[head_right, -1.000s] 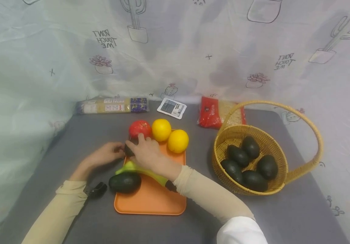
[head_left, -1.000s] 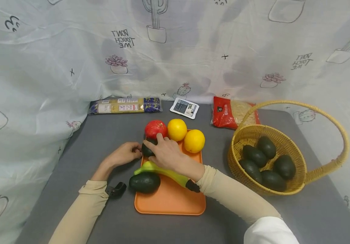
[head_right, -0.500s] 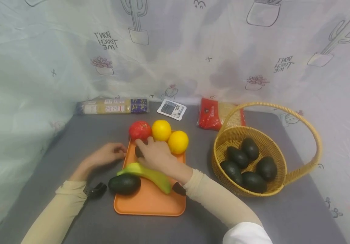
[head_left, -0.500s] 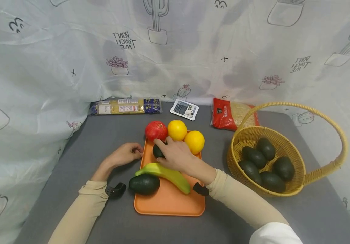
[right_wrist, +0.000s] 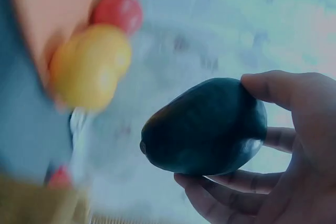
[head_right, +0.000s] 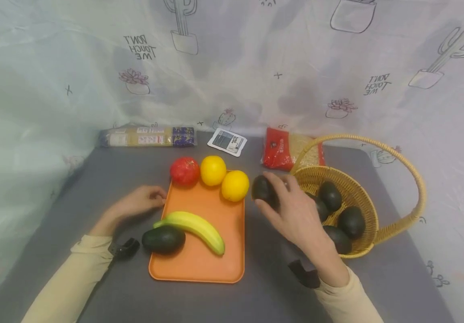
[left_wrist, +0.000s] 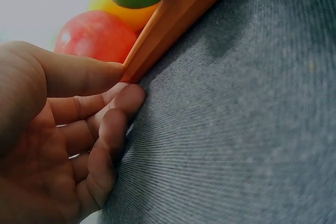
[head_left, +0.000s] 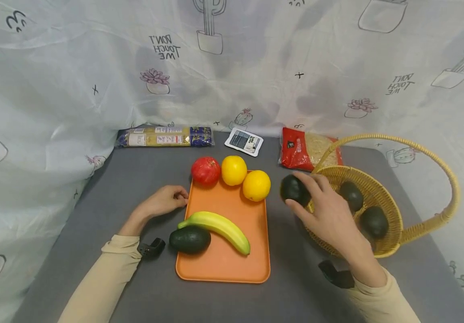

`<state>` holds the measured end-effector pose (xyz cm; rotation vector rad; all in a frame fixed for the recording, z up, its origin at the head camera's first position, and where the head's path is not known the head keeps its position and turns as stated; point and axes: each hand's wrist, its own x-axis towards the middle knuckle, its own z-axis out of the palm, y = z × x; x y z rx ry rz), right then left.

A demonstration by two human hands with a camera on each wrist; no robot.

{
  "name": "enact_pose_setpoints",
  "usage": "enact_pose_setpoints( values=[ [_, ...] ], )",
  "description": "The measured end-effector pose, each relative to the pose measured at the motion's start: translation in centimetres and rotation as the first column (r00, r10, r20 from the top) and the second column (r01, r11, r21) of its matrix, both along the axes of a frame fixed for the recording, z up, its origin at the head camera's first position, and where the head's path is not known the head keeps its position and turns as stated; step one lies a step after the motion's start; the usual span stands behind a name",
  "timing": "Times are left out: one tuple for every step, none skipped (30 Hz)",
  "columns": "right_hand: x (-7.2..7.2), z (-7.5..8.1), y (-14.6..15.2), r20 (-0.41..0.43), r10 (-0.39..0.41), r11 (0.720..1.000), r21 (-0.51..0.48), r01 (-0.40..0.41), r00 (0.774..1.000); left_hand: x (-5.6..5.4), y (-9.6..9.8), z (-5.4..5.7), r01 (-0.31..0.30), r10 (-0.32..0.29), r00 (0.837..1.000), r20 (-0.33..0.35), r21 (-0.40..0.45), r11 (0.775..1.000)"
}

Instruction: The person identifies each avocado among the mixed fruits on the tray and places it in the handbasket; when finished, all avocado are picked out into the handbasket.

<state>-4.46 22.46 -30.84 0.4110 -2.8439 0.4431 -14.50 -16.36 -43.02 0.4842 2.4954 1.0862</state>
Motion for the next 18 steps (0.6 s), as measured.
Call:
enact_pose_setpoints(
  values=[
    [0.4,-0.1,1.1,-0.004,-0.030,0.999,-0.011,0.030,1.000,0.0,0.0,0.1,0.001,-0.001,1.000,0.000,-0.001,1.000],
    [0.8,-0.2,2.1,-0.004,-0.057,0.998,-0.021,0.057,0.998,0.0,0.0,0.1,0.002,-0.002,1.000,0.000,-0.002,1.000],
    [1.2,-0.3,2.9,0.003,-0.086,0.996,-0.029,0.086,0.996,-0.1,0.0,0.1,0.003,-0.003,1.000,-0.002,-0.004,1.000],
    [1.5,-0.4,3.7,0.014,-0.111,0.993,-0.033,0.111,0.994,-0.1,0.0,0.2,0.003,-0.003,1.000,-0.004,-0.006,1.000],
    [1.8,-0.6,4.3,0.022,-0.129,0.991,-0.039,0.130,0.991,-0.1,0.0,0.2,0.004,-0.005,1.000,-0.008,-0.007,1.000],
    [2.0,-0.8,4.8,0.039,-0.145,0.988,-0.040,0.147,0.989,-0.1,0.0,0.2,0.005,-0.005,1.000,-0.011,-0.008,1.000],
    [2.2,-1.0,5.3,0.055,-0.155,0.987,-0.037,0.157,0.986,-0.1,0.0,0.2,0.004,-0.004,1.000,-0.012,-0.007,1.000],
    [2.4,-1.3,5.6,0.074,-0.161,0.986,-0.036,0.164,0.984,-0.1,0.0,0.2,0.004,-0.004,1.000,-0.014,-0.006,1.000],
    [2.5,-1.5,5.9,0.089,-0.163,0.985,-0.035,0.166,0.983,0.0,0.0,0.3,0.003,-0.003,1.000,-0.016,-0.006,1.000],
    [2.6,-1.8,6.1,0.098,-0.159,0.986,-0.034,0.163,0.982,0.0,0.0,0.3,0.001,-0.001,1.000,-0.015,-0.004,1.000],
    [2.6,-2.0,6.4,0.104,-0.155,0.987,-0.035,0.159,0.982,0.0,0.0,0.3,0.002,-0.002,1.000,-0.015,-0.005,1.000],
    [2.6,-2.2,6.5,0.106,-0.148,0.988,-0.039,0.152,0.983,0.0,0.0,0.3,0.002,-0.002,1.000,-0.014,-0.005,1.000],
    [2.5,-2.4,6.7,0.109,-0.139,0.989,-0.042,0.145,0.984,0.0,0.0,0.3,0.002,-0.002,1.000,-0.013,-0.006,1.000],
    [2.5,-2.5,6.8,0.107,-0.132,0.989,-0.046,0.137,0.985,0.0,0.0,0.2,0.002,-0.002,1.000,-0.012,-0.007,1.000],
    [2.4,-2.5,6.9,0.106,-0.124,0.990,-0.048,0.130,0.987,0.0,0.0,0.2,0.001,-0.001,1.000,-0.011,-0.010,1.000],
    [2.3,-2.6,7.0,0.105,-0.117,0.991,-0.047,0.122,0.988,0.0,0.0,0.2,0.001,-0.001,1.000,-0.009,-0.010,1.000],
    [2.2,-2.6,7.0,0.104,-0.107,0.992,-0.048,0.113,0.989,0.0,0.1,0.2,0.002,-0.002,1.000,-0.009,-0.012,1.000],
    [2.1,-2.5,7.0,0.104,-0.097,0.993,-0.052,0.103,0.990,0.0,0.1,0.1,0.001,-0.001,1.000,-0.009,-0.012,1.000]
  ],
)
